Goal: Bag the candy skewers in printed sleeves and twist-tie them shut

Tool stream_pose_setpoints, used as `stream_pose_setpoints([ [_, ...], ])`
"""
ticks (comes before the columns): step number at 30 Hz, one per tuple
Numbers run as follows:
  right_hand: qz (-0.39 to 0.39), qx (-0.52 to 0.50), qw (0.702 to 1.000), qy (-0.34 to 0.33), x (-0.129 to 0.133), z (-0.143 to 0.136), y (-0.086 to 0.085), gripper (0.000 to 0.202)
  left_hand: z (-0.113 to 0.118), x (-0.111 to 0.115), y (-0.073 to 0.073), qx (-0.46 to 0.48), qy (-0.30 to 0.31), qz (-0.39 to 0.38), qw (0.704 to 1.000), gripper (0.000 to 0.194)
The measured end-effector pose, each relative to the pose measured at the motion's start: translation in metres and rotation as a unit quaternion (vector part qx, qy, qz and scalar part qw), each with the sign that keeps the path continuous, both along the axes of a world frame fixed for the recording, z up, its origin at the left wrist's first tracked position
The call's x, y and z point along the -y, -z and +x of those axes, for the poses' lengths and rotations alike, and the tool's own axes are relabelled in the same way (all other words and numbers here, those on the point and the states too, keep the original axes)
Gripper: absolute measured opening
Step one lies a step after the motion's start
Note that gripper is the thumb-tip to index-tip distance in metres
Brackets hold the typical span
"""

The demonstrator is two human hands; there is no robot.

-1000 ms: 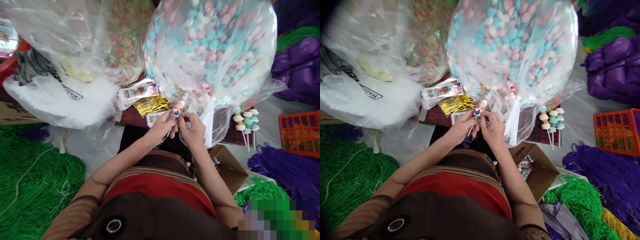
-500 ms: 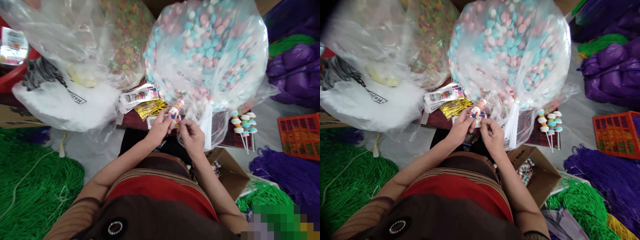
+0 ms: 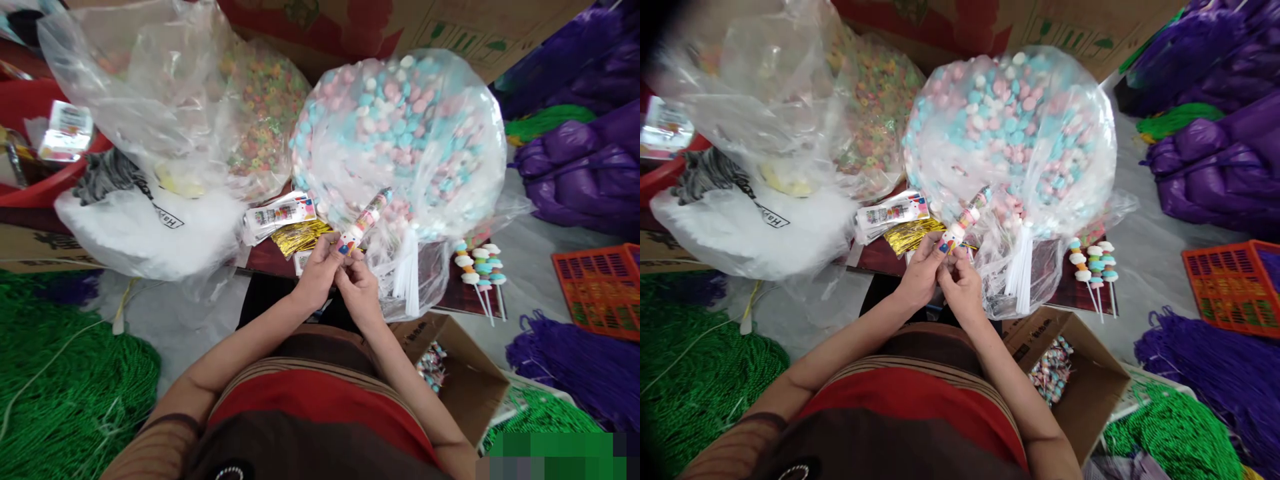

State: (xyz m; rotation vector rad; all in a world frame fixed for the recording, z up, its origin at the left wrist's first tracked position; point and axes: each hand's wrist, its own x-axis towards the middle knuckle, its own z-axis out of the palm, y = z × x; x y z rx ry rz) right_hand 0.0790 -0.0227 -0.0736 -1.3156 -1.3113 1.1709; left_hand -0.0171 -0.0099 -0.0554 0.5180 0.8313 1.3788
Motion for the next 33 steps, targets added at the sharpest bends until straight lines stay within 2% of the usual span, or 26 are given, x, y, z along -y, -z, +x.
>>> stream_pose_setpoints([
  [5,-0.042,-0.066,0.997,0.015,0.001,-0.009,-0.008,0.022,0.004,0.0,0.002,-0.043,-0.021,0.036,0.998,0.034],
  [7,-0.044,-0.078,0.996,0.018,0.002,-0.011,-0.012,0.019,0.0,-0.003,0.002,-0.113,-0.034,0.071,0.99,0.025],
  [8,-0.042,-0.082,0.996,0.019,0.003,-0.011,-0.015,0.019,-0.004,-0.006,0.003,-0.179,-0.044,0.101,0.978,0.021],
  [9,-0.041,-0.085,0.995,0.017,0.004,-0.01,-0.017,0.018,-0.01,-0.009,0.003,-0.263,-0.061,0.14,0.953,0.017],
  [10,-0.043,-0.088,0.995,0.01,0.005,-0.009,-0.019,0.019,-0.016,-0.012,0.003,-0.357,-0.085,0.185,0.912,0.014],
  [12,-0.048,-0.093,0.994,-0.009,0.006,-0.007,-0.022,0.02,-0.027,-0.016,0.003,-0.524,-0.144,0.273,0.794,0.009],
  [14,-0.044,-0.09,0.995,-0.013,0.005,-0.004,-0.024,0.023,-0.034,-0.016,0.003,-0.624,-0.182,0.329,0.685,0.009],
  [15,-0.034,-0.084,0.996,-0.003,0.003,-0.002,-0.024,0.024,-0.036,-0.013,0.003,-0.649,-0.186,0.345,0.652,0.011],
  [16,-0.02,-0.074,0.997,0.01,0.001,0.0,-0.023,0.024,-0.036,-0.01,0.003,-0.66,-0.181,0.355,0.637,0.014],
  [17,-0.005,-0.062,0.998,0.021,-0.002,0.003,-0.022,0.025,-0.036,-0.005,0.002,-0.656,-0.164,0.362,0.642,0.016],
  [18,0.009,-0.052,0.998,0.028,-0.004,0.005,-0.021,0.026,-0.037,-0.001,0.002,-0.638,-0.138,0.362,0.666,0.015],
  [19,0.022,-0.043,0.998,0.032,-0.005,0.008,-0.02,0.028,-0.037,0.003,0.0,-0.606,-0.108,0.348,0.707,0.011],
  [21,0.038,-0.037,0.998,0.035,-0.007,0.013,-0.018,0.03,-0.038,0.007,-0.004,-0.498,-0.053,0.275,0.821,0.006],
  [23,0.041,-0.042,0.998,0.037,-0.005,0.015,-0.018,0.033,-0.041,0.002,-0.011,-0.345,-0.026,0.167,0.923,0.024],
  [24,0.04,-0.045,0.998,0.033,-0.003,0.016,-0.018,0.034,-0.042,-0.003,-0.015,-0.265,-0.015,0.121,0.956,0.035],
  [26,0.037,-0.049,0.998,0.006,0.001,0.016,-0.019,0.034,-0.044,-0.015,-0.024,-0.128,0.012,0.073,0.989,0.052],
  [28,0.033,-0.048,0.998,-0.025,0.005,0.015,-0.02,0.033,-0.045,-0.026,-0.032,-0.035,0.03,0.065,0.997,0.055],
  [30,0.028,-0.035,0.998,-0.035,0.006,0.014,-0.018,0.032,-0.043,-0.032,-0.04,0.015,0.018,0.063,0.998,0.045],
  [33,0.031,0.009,0.999,-0.001,0.003,0.016,-0.015,0.031,-0.037,-0.032,-0.046,0.046,-0.015,0.035,0.998,0.026],
])
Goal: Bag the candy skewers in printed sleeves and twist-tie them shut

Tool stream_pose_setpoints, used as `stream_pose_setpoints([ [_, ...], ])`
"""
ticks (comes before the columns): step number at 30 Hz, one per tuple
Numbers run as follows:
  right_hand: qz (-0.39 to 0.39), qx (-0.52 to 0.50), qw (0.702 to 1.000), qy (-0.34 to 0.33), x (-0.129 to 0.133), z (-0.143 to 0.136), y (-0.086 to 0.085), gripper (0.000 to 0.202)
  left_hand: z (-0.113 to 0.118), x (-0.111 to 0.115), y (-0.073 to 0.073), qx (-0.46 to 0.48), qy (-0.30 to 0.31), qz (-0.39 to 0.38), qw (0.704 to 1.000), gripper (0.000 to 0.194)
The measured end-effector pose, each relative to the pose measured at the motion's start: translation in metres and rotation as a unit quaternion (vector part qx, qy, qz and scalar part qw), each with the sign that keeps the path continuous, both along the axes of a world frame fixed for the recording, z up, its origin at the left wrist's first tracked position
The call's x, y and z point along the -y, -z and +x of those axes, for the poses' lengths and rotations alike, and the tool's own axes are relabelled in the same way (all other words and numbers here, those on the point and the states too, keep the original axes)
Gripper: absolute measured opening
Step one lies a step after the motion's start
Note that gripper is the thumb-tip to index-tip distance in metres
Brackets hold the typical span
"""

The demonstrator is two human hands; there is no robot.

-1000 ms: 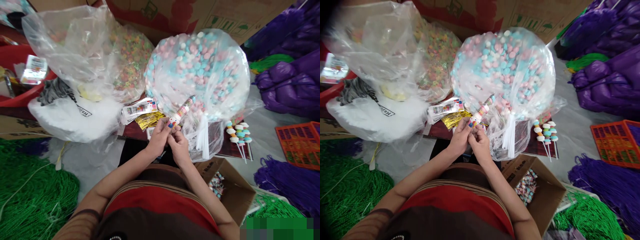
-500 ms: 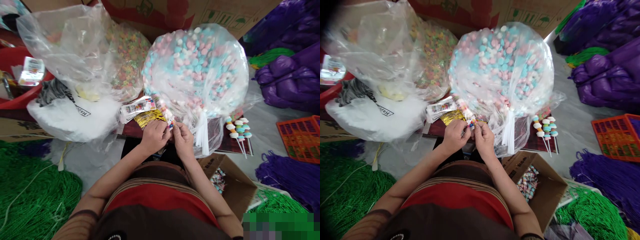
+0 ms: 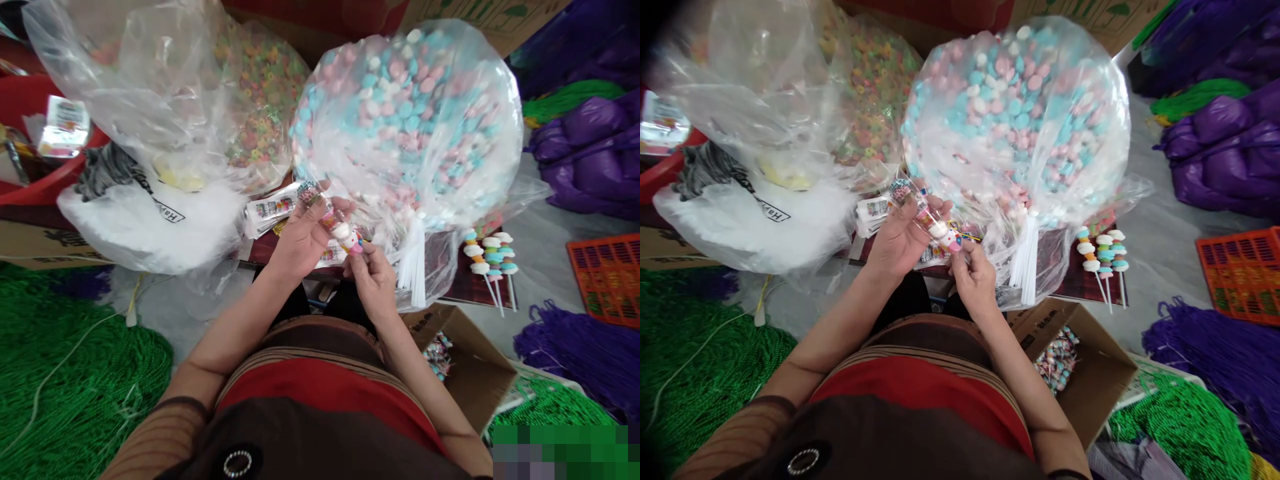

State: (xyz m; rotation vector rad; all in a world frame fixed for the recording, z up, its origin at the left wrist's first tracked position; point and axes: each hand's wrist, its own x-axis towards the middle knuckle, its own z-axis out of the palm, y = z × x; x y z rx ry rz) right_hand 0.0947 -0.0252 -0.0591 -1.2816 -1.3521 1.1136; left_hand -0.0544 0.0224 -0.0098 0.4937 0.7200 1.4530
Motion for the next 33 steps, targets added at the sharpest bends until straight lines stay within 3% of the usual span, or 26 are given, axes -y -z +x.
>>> stream_pose_setpoints([
  [4,0.062,0.059,0.994,0.063,-0.007,0.005,-0.001,0.041,0.006,0.003,0.004,0.011,-0.033,-0.027,0.999,0.016],
  [8,0.103,0.094,0.989,0.052,-0.009,0.008,-0.012,0.027,0.002,-0.001,0.014,0.028,-0.049,-0.022,0.998,0.013],
  [12,-0.009,-0.041,0.999,0.032,-0.014,0.004,-0.016,0.025,0.0,0.003,0.015,0.032,-0.042,0.009,0.999,0.016],
  [16,-0.128,-0.183,0.975,-0.002,-0.016,-0.005,-0.011,0.031,0.003,0.01,0.011,0.005,0.008,0.03,1.0,0.018],
  [19,-0.127,-0.197,0.972,-0.013,-0.007,-0.009,-0.006,0.032,0.001,0.006,0.015,-0.03,0.008,0.003,1.0,0.016],
  [22,-0.078,-0.147,0.986,-0.015,0.005,-0.006,-0.005,0.028,-0.007,-0.002,0.023,-0.044,-0.015,-0.018,0.999,0.02],
  [25,-0.044,-0.116,0.992,-0.004,0.008,0.003,-0.012,0.021,-0.014,-0.007,0.027,-0.052,-0.038,-0.022,0.998,0.024],
  [27,-0.062,-0.112,0.992,-0.001,0.006,0.009,-0.019,0.024,-0.017,-0.008,0.025,-0.067,-0.033,-0.018,0.997,0.028],
  [33,-0.192,-0.071,0.959,-0.194,0.007,0.007,-0.032,0.038,-0.014,-0.007,0.018,-0.034,0.015,0.001,0.999,0.029],
])
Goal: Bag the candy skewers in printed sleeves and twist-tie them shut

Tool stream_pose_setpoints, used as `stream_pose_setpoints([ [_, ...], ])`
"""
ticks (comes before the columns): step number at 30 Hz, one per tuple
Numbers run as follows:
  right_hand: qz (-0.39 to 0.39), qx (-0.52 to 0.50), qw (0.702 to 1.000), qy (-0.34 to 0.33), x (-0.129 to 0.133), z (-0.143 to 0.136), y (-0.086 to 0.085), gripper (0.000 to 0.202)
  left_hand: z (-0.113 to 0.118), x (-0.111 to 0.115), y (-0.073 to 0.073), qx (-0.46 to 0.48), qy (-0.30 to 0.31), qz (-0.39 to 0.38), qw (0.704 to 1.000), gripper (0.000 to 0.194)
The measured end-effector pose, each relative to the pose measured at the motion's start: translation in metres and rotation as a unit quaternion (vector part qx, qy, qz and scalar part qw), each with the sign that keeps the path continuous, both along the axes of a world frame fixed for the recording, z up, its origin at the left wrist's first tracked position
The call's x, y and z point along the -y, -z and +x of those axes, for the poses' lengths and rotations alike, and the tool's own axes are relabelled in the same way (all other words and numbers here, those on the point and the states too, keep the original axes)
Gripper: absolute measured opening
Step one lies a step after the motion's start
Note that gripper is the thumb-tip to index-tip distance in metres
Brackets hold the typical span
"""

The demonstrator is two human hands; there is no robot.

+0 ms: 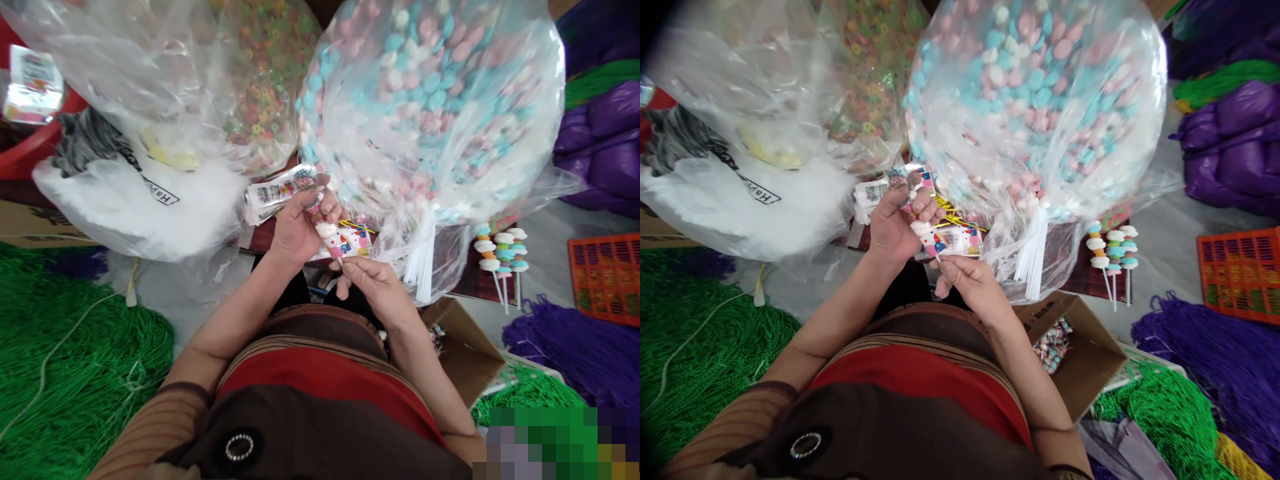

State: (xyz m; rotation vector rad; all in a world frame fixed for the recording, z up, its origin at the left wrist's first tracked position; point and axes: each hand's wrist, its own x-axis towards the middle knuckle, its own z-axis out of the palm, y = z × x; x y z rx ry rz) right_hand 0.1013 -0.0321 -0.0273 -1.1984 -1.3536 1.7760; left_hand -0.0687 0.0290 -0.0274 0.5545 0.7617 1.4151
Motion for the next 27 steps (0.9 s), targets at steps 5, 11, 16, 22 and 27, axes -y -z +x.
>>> stream_pose_setpoints([
  [5,-0.001,-0.044,0.995,0.092,0.005,-0.01,0.012,0.033,0.007,0.018,0.007,0.015,0.155,-0.025,0.988,0.053],
  [11,0.03,-0.03,0.99,0.136,0.003,-0.009,0.022,0.031,0.011,0.037,0.016,-0.122,0.132,-0.002,0.984,0.048],
  [16,0.061,-0.014,0.987,0.149,0.006,-0.007,0.024,0.028,0.003,0.037,0.018,-0.349,0.099,0.083,0.928,0.042],
  [22,0.086,-0.013,0.982,0.166,0.007,-0.009,0.026,0.029,0.001,0.035,0.015,-0.492,0.078,0.211,0.841,0.038],
  [27,0.098,0.013,0.98,0.174,0.008,-0.01,0.025,0.033,-0.001,0.036,0.016,-0.387,0.078,0.099,0.913,0.036],
])
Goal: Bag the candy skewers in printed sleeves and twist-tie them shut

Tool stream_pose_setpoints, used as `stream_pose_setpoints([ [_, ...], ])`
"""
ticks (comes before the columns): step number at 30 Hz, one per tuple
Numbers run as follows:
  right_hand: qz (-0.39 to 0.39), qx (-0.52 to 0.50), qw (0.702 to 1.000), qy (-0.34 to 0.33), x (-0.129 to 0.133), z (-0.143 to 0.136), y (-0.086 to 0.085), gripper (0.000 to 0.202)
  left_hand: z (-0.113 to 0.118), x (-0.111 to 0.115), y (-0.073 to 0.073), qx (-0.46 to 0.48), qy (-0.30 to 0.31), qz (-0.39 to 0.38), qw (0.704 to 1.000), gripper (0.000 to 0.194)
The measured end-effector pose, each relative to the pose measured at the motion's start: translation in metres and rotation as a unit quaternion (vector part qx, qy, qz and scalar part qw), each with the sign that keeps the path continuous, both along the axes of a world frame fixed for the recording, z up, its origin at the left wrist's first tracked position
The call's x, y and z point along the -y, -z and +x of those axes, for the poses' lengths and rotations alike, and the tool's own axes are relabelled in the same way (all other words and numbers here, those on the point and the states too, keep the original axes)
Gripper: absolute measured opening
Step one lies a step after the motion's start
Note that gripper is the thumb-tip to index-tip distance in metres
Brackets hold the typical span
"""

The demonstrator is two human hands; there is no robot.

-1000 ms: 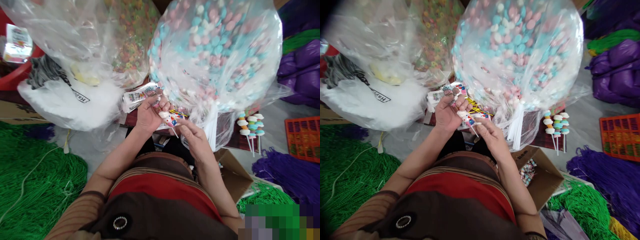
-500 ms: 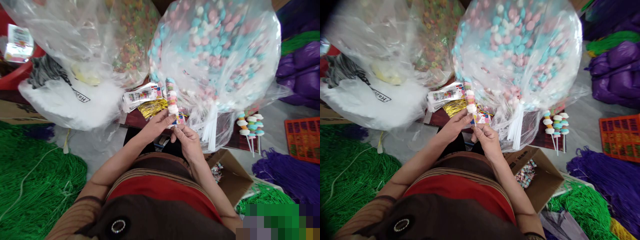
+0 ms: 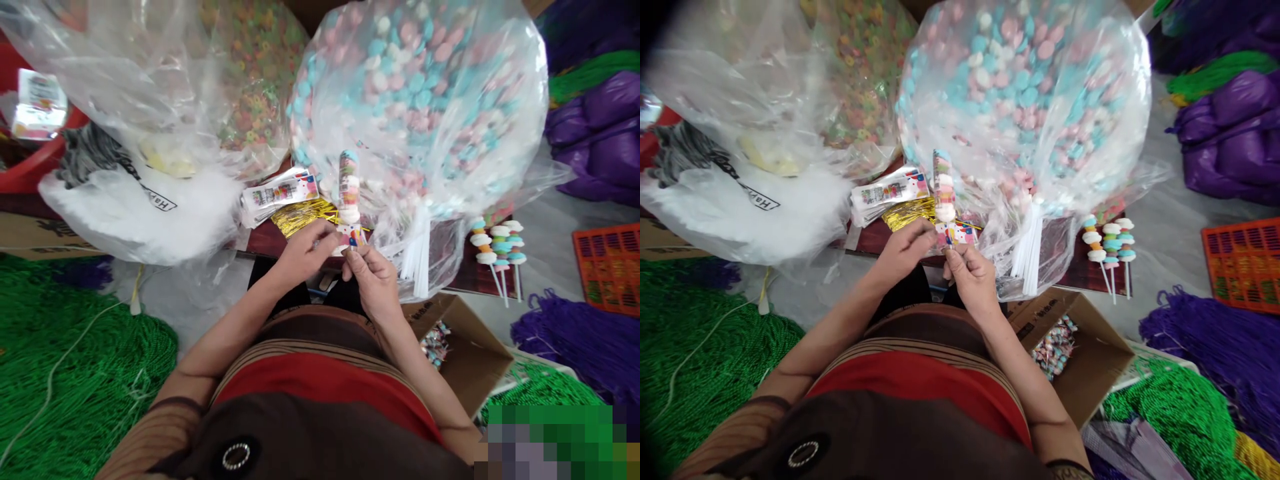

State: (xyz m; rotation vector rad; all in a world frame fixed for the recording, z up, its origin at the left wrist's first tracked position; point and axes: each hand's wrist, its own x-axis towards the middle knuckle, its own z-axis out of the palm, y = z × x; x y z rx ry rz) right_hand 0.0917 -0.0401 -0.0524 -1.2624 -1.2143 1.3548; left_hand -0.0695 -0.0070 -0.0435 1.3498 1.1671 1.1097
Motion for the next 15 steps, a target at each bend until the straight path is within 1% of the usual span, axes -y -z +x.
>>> stream_pose_setpoints([
  [1,0.004,0.008,1.0,0.0,0.0,0.0,-0.001,0.033,0.001,-0.001,0.0,0.068,-0.021,-0.044,0.996,0.036],
  [3,0.008,0.025,1.0,-0.008,0.001,-0.002,-0.002,0.035,0.005,-0.004,-0.002,0.209,-0.039,-0.112,0.971,0.045],
  [4,0.01,0.033,0.999,-0.013,0.002,-0.003,-0.003,0.034,0.007,-0.006,-0.003,0.265,-0.032,-0.134,0.954,0.05],
  [6,0.014,0.046,0.999,-0.024,0.002,-0.004,-0.003,0.034,0.013,-0.009,-0.008,0.328,-0.004,-0.161,0.931,0.057],
  [8,0.023,0.054,0.998,-0.033,0.002,-0.005,-0.004,0.034,0.017,-0.01,-0.013,0.347,0.014,-0.169,0.923,0.056],
  [10,0.036,0.054,0.997,-0.039,0.003,-0.006,-0.004,0.037,0.021,-0.007,-0.014,0.35,0.017,-0.173,0.92,0.055],
  [12,0.043,0.052,0.997,-0.044,0.005,-0.008,-0.003,0.042,0.024,-0.003,-0.013,0.345,0.026,-0.186,0.92,0.056],
  [15,0.03,0.039,0.998,-0.045,0.008,-0.013,-0.003,0.048,0.026,0.003,-0.007,0.328,0.046,-0.204,0.921,0.055],
])
